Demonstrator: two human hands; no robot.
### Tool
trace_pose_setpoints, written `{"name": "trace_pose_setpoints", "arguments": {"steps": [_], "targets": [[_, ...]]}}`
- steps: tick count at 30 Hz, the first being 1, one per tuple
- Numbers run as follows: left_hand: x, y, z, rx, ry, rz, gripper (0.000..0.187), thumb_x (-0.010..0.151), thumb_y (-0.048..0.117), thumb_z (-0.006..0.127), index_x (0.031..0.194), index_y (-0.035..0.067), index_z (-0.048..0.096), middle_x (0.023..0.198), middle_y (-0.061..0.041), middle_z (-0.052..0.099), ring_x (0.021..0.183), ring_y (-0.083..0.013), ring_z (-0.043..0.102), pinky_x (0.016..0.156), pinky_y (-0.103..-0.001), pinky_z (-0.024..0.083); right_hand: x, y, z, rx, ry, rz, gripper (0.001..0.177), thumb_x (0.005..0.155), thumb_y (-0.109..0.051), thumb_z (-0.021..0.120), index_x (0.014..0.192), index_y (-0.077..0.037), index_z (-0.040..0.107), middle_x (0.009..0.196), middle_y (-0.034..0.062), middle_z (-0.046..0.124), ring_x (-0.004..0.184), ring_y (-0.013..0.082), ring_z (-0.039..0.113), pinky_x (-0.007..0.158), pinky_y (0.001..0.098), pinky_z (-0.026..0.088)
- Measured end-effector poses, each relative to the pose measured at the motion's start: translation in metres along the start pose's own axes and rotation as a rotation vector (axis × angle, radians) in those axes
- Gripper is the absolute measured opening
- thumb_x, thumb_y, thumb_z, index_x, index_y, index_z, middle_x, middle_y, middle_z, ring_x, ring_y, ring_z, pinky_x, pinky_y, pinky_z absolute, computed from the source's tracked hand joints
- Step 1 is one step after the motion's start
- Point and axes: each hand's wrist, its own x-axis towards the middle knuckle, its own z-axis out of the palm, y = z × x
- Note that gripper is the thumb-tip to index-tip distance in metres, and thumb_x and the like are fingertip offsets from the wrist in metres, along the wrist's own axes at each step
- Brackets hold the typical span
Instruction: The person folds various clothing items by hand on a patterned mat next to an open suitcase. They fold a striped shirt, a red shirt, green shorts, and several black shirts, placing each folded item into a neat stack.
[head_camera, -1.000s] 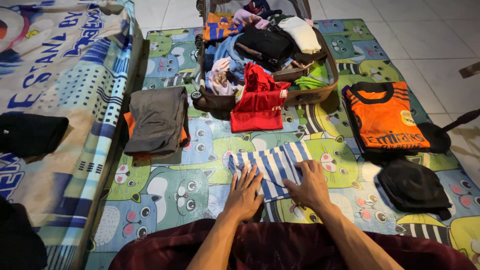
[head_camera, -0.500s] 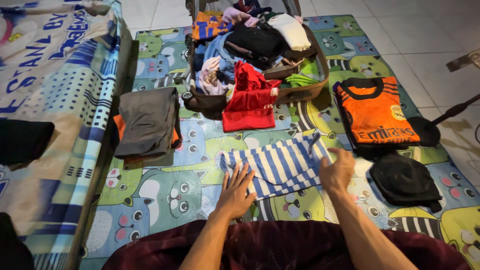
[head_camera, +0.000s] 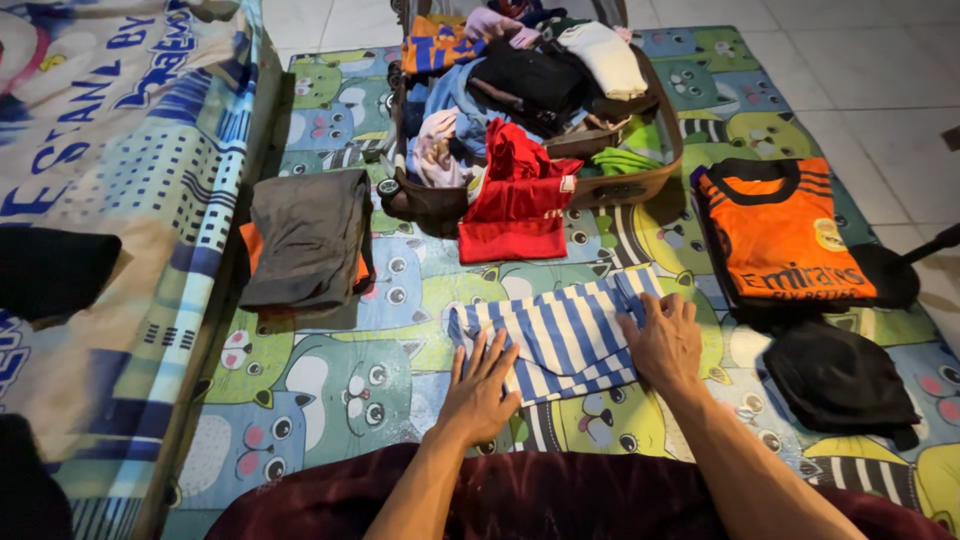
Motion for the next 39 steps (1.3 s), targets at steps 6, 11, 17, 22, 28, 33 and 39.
{"name": "trace_pose_setpoints", "arguments": {"steps": [6, 11, 17, 22, 28, 33, 39], "targets": [[0.0, 0.001, -0.001, -0.012, -0.007, 0.001, 0.074, 0.094, 0.039, 0.056, 0.16, 0.018, 0.029, 0.172, -0.004, 0.009, 0.159, -0.0276, 0.0, 0.126, -0.051, -0.002, 0.007, 0.007, 0.007, -0.003, -0.008, -0.01, 0.032, 0.097, -0.031, 0.061, 0.123, -0.015, 0.069, 0.11, 0.0127, 0.059, 0.109, 0.0321, 0.06, 0.083, 0.045, 0.052], [0.0, 0.002, -0.004, -0.005, -0.032, -0.008, 0.076, 0.093, 0.039, 0.056, 0.16, 0.019, 0.027, 0.172, -0.004, 0.009, 0.158, -0.027, -0.001, 0.126, -0.05, -0.002, 0.015, 0.015, 0.012, 0.028, -0.092, 0.08, 0.028, 0.102, -0.028, 0.056, 0.123, -0.014, 0.068, 0.113, 0.0132, 0.06, 0.098, 0.0371, 0.065, 0.085, 0.048, 0.051], [0.001, -0.002, -0.003, -0.026, -0.01, 0.009, 0.076, 0.092, 0.039, 0.058, 0.16, 0.019, 0.028, 0.172, -0.004, 0.009, 0.159, -0.0267, 0.0, 0.126, -0.05, -0.002, 0.007, -0.002, -0.011, 0.054, -0.07, 0.101, 0.05, 0.095, -0.041, 0.064, 0.135, -0.012, 0.057, 0.111, 0.0178, 0.058, 0.1, 0.0385, 0.062, 0.079, 0.0495, 0.051], [0.002, -0.005, 0.003, -0.021, 0.01, 0.03, 0.077, 0.091, 0.038, 0.059, 0.159, 0.018, 0.029, 0.172, -0.005, 0.01, 0.159, -0.0275, 0.001, 0.126, -0.051, -0.002, -0.011, -0.011, -0.017, -0.055, -0.026, 0.014, 0.042, 0.096, -0.036, 0.059, 0.134, -0.018, 0.058, 0.104, 0.0167, 0.057, 0.098, 0.0353, 0.062, 0.071, 0.0477, 0.053], [0.001, -0.007, 0.003, -0.03, 0.011, 0.036, 0.077, 0.093, 0.039, 0.059, 0.16, 0.017, 0.03, 0.172, -0.006, 0.011, 0.159, -0.0283, 0.001, 0.126, -0.052, -0.001, -0.005, 0.012, -0.002, -0.072, -0.003, -0.097, 0.019, 0.102, -0.022, 0.052, 0.115, -0.021, 0.066, 0.103, 0.0155, 0.06, 0.091, 0.0369, 0.067, 0.07, 0.0493, 0.053], [0.003, -0.002, -0.002, -0.021, -0.04, 0.005, 0.079, 0.092, 0.04, 0.059, 0.16, 0.018, 0.027, 0.172, -0.004, 0.007, 0.159, -0.0265, -0.002, 0.126, -0.05, -0.002, 0.001, 0.015, -0.001, -0.014, -0.063, -0.015, 0.021, 0.103, -0.024, 0.05, 0.115, -0.019, 0.067, 0.105, 0.0166, 0.06, 0.085, 0.0419, 0.067, 0.072, 0.0531, 0.052], [0.008, -0.007, -0.003, -0.085, -0.108, -0.024, 0.092, 0.081, 0.041, 0.071, 0.159, 0.019, 0.028, 0.171, -0.003, 0.005, 0.158, -0.0225, -0.006, 0.125, -0.049, -0.009, 0.013, 0.006, -0.012, 0.107, 0.048, 0.076, 0.028, 0.104, -0.029, 0.052, 0.122, -0.013, 0.067, 0.115, 0.0203, 0.062, 0.094, 0.0463, 0.065, 0.081, 0.0546, 0.051]]}}
